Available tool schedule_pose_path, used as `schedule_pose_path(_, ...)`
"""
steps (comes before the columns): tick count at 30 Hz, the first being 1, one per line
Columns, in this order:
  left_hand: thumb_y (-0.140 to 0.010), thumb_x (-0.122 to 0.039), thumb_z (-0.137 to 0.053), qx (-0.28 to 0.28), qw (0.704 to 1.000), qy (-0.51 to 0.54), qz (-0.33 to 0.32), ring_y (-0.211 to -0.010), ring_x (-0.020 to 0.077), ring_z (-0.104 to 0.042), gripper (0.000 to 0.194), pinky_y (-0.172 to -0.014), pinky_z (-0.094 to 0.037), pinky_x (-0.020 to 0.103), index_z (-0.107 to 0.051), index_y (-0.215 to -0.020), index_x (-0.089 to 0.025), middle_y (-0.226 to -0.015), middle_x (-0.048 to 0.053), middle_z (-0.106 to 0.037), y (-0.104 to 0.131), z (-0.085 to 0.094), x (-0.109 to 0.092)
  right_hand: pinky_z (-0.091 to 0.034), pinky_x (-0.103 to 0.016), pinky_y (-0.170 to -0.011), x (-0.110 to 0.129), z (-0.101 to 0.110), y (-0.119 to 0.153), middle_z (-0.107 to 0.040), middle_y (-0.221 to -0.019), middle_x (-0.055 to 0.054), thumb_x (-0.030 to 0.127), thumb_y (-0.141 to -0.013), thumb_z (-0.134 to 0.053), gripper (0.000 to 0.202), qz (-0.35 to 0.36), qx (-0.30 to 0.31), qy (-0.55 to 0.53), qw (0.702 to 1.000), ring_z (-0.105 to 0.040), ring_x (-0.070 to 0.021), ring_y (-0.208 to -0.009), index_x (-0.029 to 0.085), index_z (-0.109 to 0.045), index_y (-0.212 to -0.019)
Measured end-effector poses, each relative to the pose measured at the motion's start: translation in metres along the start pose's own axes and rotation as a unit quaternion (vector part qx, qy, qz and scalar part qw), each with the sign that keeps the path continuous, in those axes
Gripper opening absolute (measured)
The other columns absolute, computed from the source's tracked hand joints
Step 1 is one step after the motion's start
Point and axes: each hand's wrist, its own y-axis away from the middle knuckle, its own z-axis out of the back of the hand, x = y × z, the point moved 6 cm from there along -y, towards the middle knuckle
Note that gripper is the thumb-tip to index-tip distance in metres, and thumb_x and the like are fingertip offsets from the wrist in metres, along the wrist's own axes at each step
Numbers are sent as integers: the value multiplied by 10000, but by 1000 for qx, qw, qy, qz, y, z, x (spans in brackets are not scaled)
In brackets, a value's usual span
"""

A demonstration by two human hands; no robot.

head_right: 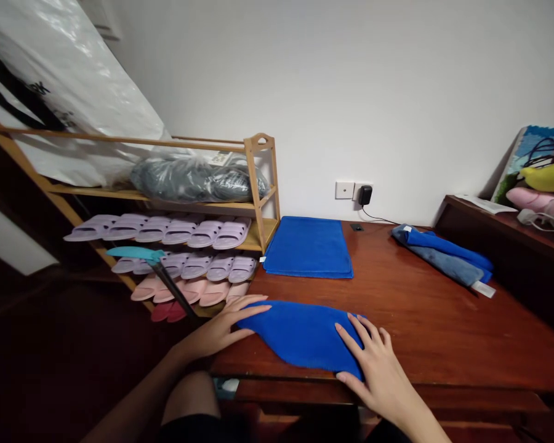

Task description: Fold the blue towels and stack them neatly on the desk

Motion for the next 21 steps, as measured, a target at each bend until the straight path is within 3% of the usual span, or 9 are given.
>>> schedule_pose_path(4,-784,-36,-459,-3,1000,-4,-16,-1338,215,-338,649,-1113,-252,394,-447,-1372,-309,-1468,7,-379,-13,4,10,-371,-475,-945,25,3,17,-301,-1510,-100,561,-851,-477,749,17,-82,87,993,-366,-321,-1281,274,-218,-1494)
schedule_pose_path(9,-698,32,-397,-12,995,-65,-75,-1229,207,-469,680,-1056,-293,389,-512,-1305,-252,-1306,28,-562,-42,11,9,-368,-414,-894,42,5,30,-478,-1393,-98,166,-845,-447,631,29,-143,143,979,-478,-273,-1139,247,-328,-1459)
schedule_pose_path(11,-719,36,-389,-10,990,-95,-108,-1205,213,-493,629,-1039,-290,407,-557,-1258,-243,-1250,38,-608,-56,14,6,-366,-397,-874,48,10,34,-563,-1292,-102,103,-829,-406,616,56,-171,137,974,-509,-251,-1059,219,-383,-1433)
schedule_pose_path(16,-732,78,-364,-38,968,-169,-182,-1314,229,-390,620,-1056,-199,485,-579,-1229,-222,-1263,62,-610,-108,23,-6,-377,-355,-813,71,20,36,-639,-1073,-121,221,-892,-383,487,100,-240,103,960,-533,-228,-917,154,-489,-1362)
schedule_pose_path(21,-824,57,-374,-64,958,-228,-165,-1348,251,-339,530,-1035,-184,544,-599,-1204,-236,-1335,96,-550,-174,19,-21,-412,-387,-797,93,10,21,-568,-1194,-184,435,-886,-444,634,45,-303,65,950,-531,-274,-957,122,-378,-1433)
